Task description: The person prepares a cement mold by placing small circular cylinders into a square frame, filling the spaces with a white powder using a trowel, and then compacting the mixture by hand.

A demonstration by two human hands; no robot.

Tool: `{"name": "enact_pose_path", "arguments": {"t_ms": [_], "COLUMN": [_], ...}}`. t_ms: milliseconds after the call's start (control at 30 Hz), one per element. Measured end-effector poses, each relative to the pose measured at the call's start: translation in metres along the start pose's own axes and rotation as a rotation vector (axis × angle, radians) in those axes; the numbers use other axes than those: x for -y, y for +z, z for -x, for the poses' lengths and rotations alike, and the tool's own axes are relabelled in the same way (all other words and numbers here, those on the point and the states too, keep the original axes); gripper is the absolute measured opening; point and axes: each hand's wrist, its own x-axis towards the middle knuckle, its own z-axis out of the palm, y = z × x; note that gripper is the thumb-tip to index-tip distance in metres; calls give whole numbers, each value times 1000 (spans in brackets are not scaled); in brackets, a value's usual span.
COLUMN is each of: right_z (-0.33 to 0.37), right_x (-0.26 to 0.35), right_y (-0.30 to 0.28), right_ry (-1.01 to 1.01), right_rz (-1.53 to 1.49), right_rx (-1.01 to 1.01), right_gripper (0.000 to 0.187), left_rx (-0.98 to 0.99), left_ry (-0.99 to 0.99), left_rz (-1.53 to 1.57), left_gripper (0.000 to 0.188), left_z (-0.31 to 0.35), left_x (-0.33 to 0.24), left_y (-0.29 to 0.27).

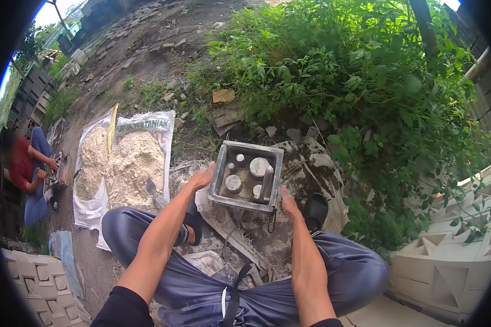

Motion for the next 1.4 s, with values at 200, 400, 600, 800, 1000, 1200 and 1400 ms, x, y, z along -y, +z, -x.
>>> {"name": "enact_pose_path", "arguments": {"t_ms": [200, 400, 600, 800, 1000, 1200, 1400], "right_z": [-26, -49, -29, -12, -12, -64, -131], "right_x": [21, 22, 38, 49, 57, 5, -60], "right_y": [31, 15, 19, 21, 19, 18, 24], "right_ry": [-136, -76, -45, 17, 24, -39, -67], "right_rz": [-253, -464, -470, -386, -359, -733, -457], "right_rx": [41, 154, 262, 187, 265, 305, 32], "right_gripper": [99, 93, 102, 114, 115, 96, 58], "left_rx": [197, 447, 416, 456, 270, 294, 394], "left_ry": [-28, -31, -104, -83, -114, -88, -39], "left_rz": [478, 946, 941, 1030, 1014, 1162, 1232], "left_gripper": [95, 97, 94, 88, 80, 51, 60], "left_z": [-49, -50, -62, -70, -84, -51, -56], "left_x": [36, 20, 38, 38, 65, 11, -4], "left_y": [51, 51, 51, 57, 59, 57, 65]}}
